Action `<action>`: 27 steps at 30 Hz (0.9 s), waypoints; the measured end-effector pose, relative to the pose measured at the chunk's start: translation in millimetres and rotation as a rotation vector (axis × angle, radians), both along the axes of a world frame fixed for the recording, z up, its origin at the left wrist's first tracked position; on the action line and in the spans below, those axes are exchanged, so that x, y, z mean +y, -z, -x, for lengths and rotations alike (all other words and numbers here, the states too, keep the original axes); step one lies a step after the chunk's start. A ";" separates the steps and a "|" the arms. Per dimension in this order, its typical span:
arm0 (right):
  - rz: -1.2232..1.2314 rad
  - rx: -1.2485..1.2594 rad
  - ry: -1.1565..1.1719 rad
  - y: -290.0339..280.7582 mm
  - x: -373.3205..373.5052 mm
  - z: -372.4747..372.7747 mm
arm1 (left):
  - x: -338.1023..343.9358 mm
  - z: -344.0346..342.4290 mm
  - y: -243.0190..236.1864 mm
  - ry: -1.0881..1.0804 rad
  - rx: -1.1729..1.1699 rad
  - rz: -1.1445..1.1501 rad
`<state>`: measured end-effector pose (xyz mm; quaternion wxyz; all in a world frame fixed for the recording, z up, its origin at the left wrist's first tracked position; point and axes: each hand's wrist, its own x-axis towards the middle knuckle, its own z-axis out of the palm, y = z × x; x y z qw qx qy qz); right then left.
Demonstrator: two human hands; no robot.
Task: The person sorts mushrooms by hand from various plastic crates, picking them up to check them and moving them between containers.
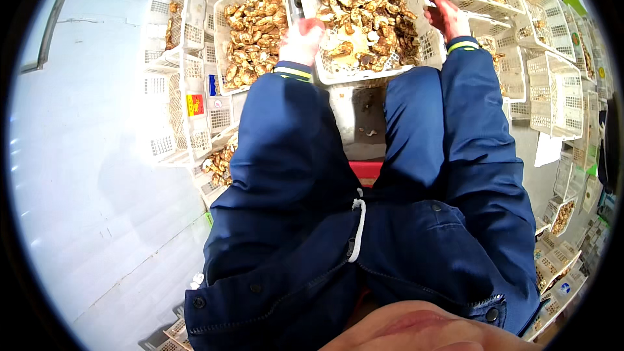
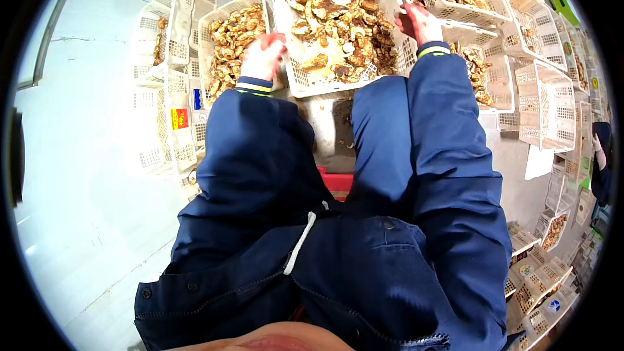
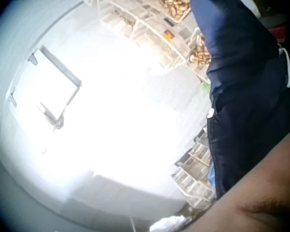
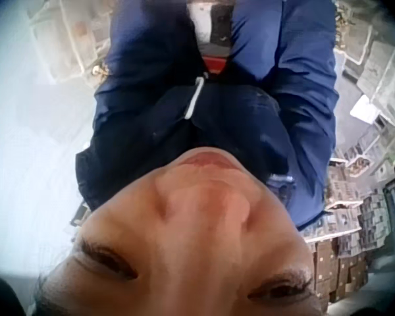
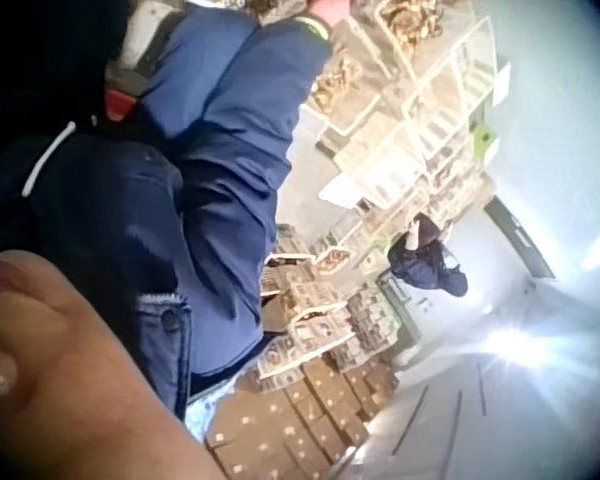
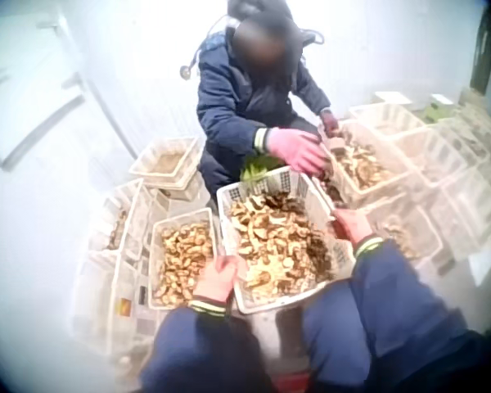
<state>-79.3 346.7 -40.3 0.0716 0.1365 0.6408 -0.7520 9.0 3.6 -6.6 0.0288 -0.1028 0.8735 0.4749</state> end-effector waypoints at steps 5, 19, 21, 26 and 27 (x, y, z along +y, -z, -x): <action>-0.010 -0.173 -0.210 59.0 -2.4 -1.3 | 2.2 12.6 -1.9 -0.002 0.113 -0.367; -1.327 -0.118 -0.438 87.4 -66.9 24.7 | 12.0 14.4 -7.6 0.022 0.100 -0.431; -1.187 -0.121 -0.437 69.4 -54.2 23.4 | 15.6 18.7 -1.1 0.043 0.139 -0.386; -1.336 -0.110 -0.695 70.3 -74.0 24.5 | 7.9 10.0 2.1 0.016 0.164 -0.304; -1.350 -0.024 -0.720 67.2 -87.5 20.0 | 2.2 9.2 2.5 0.012 0.244 -0.303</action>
